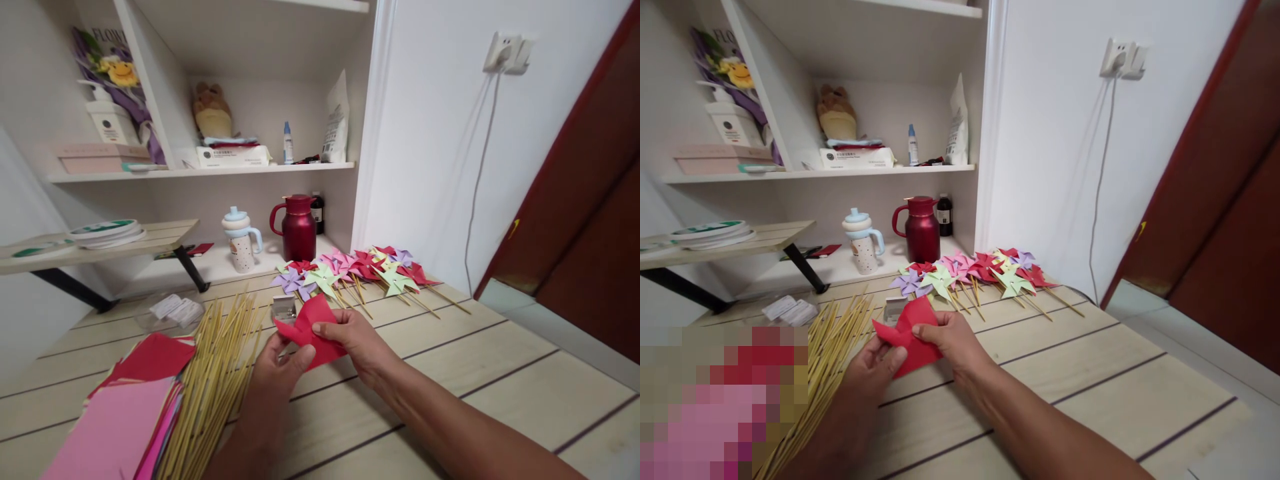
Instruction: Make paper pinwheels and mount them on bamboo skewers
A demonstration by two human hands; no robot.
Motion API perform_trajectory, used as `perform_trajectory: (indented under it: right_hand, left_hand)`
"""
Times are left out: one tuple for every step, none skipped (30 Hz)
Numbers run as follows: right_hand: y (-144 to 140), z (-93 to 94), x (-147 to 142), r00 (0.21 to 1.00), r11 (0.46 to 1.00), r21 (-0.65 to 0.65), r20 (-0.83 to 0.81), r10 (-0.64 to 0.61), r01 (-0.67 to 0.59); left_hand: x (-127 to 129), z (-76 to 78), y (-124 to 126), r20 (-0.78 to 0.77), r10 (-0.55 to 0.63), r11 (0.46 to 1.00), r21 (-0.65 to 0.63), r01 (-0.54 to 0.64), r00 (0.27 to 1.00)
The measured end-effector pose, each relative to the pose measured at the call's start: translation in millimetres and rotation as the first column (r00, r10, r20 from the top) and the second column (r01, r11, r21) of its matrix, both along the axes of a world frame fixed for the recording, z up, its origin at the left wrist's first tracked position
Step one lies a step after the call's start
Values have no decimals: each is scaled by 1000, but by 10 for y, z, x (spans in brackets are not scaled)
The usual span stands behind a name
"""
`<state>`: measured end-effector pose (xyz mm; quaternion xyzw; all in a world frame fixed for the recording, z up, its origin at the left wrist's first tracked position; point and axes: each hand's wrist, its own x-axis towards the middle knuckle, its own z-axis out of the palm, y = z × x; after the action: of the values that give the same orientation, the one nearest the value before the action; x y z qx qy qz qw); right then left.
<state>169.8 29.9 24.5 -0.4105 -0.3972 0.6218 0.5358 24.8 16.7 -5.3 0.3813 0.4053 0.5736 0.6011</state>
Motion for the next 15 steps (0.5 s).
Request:
perform_trajectory:
  right_hand:
    - [-1, -8, -10, 1000, 1000, -1, 1, 6, -6]
    - [-3, -15, -17, 1000, 1000, -2, -2, 13, -13]
    - [-6, -20, -23, 1000, 1000, -2, -9, 22, -22]
    - [-10, -23, -28, 999, 1000, 0, -17, 28, -28]
    - [-15, -24, -31, 999, 999, -1, -25, 33, -33]
    - [-21, -23, -33, 999, 999, -4, -30, 35, -35]
    - [-29, -21, -36, 999, 999, -6, -33, 35, -35]
    - [-38, -18, -40, 999, 999, -9, -35, 35, -35]
    - [-47, -15, -44, 999, 999, -10, -36, 36, -37]
    - [-56, -13, -50, 999, 999, -12, -37, 41, -41]
    - [-63, -12, -55, 998, 999, -14, -39, 47, -48]
    - [-70, -14, -61, 998, 998, -16, -40, 54, -55]
    - [-74, -16, -65, 997, 998, -16, -42, 61, -62]
    - [-77, -20, -68, 997, 998, -15, -42, 65, -66]
    - [-77, -24, -70, 997, 998, -11, -41, 69, -69]
  left_hand:
    - [-4, 43, -26, 14, -10, 1000, -23, 10, 1000]
    - [-9, 83, -50, 29, -24, 999, -36, 25, 999]
    - [-14, 117, -70, 43, -35, 998, -44, 37, 998]
    - [-19, 144, -87, 54, -41, 998, -47, 44, 998]
    - [-23, 163, -99, 61, -45, 998, -48, 48, 997]
    - [-27, 173, -107, 64, -47, 997, -51, 50, 997]
    - [-31, 174, -109, 65, -50, 997, -54, 53, 997]
    - [-36, 170, -108, 64, -61, 996, -57, 65, 996]
    - [-42, 160, -103, 61, -76, 995, -63, 80, 995]
    - [-49, 149, -96, 58, -91, 993, -70, 95, 994]
    - [-57, 137, -88, 56, -103, 991, -79, 107, 993]
    - [-67, 126, -80, 55, -111, 990, -86, 115, 992]
    - [-76, 116, -74, 53, -115, 989, -89, 119, 992]
    - [-85, 109, -70, 50, -117, 989, -83, 121, 992]
    - [-93, 103, -67, 44, -115, 991, -71, 118, 992]
